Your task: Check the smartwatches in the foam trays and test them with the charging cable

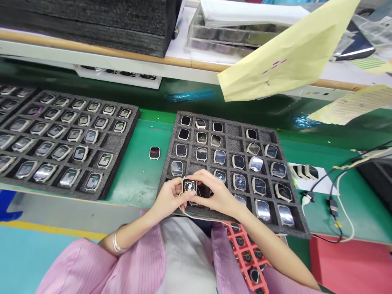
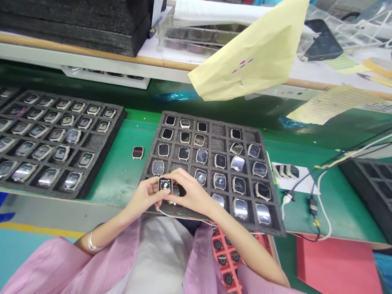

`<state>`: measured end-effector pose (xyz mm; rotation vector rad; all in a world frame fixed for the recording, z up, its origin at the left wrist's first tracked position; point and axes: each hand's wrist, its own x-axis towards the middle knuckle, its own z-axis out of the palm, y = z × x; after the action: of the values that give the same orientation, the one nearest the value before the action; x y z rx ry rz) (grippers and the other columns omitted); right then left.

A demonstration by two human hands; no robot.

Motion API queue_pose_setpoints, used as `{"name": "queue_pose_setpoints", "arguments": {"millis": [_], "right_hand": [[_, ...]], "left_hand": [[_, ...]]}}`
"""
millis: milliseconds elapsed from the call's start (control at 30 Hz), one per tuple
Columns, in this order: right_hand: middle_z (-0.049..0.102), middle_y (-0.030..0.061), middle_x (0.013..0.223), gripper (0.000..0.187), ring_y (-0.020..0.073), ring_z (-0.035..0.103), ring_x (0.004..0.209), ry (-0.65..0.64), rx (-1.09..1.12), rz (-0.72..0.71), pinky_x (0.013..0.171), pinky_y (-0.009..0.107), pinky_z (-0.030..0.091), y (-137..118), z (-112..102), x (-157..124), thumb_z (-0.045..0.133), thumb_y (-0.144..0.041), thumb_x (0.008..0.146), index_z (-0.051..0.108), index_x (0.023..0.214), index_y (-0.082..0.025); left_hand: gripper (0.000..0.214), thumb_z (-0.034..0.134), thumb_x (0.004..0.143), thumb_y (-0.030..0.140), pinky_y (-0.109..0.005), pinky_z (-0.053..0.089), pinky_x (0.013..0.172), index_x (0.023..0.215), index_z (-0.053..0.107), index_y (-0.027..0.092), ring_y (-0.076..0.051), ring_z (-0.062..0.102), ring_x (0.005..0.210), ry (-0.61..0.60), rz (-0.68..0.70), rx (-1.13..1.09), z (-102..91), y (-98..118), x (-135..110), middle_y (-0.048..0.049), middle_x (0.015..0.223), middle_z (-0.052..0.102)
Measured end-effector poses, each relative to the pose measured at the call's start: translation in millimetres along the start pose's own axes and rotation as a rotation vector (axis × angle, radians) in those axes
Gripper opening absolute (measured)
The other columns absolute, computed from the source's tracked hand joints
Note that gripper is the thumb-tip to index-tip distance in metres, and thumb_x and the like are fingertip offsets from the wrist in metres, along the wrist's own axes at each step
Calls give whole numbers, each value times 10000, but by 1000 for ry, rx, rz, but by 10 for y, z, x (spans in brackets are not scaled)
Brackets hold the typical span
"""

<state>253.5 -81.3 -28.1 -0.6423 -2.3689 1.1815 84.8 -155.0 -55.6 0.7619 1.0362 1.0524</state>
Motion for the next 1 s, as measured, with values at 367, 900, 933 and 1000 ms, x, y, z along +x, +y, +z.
{"name": "queue_pose_setpoints", "arguments": {"millis": [367, 900, 933, 1000], "right_hand": [[607, 93, 1073, 338, 250, 588, 992, 8, -98, -57, 866, 413, 499, 63, -190, -42, 687, -278, 848, 576, 1159, -202], [534, 161, 1175, 372, 309, 532, 1040, -77, -690, -12, 870, 478, 484, 59, -159, 247, 697, -228, 845, 573, 1177, -116], [537, 161, 1162, 358, 306, 537, 1030, -113, -707, -32, 861, 467, 488, 22, -119, 335, 692, -222, 848, 578, 1167, -104], [544, 168, 1123, 328, 306, 555, 982, -195, -768, -44, 819, 452, 502, -14, -29, 513, 706, -205, 832, 599, 1115, -78]], "left_hand": [[407, 698, 788, 367, -252, 469, 706, 1088, 522, 156, -148, 571, 793, -83, 68, 171, 99, -153, 22, -34, 947, 599], [356, 617, 849, 444, -210, 368, 450, 995, 548, 126, -29, 464, 409, -138, -85, -13, -318, 57, -272, -102, 940, 674], [357, 620, 846, 445, -215, 387, 462, 986, 554, 123, -36, 480, 417, -146, -81, -12, -330, 50, -281, -110, 944, 680], [358, 627, 841, 449, -221, 411, 477, 960, 567, 116, -48, 498, 431, -161, -81, -4, -341, 39, -294, -117, 929, 691]]}}
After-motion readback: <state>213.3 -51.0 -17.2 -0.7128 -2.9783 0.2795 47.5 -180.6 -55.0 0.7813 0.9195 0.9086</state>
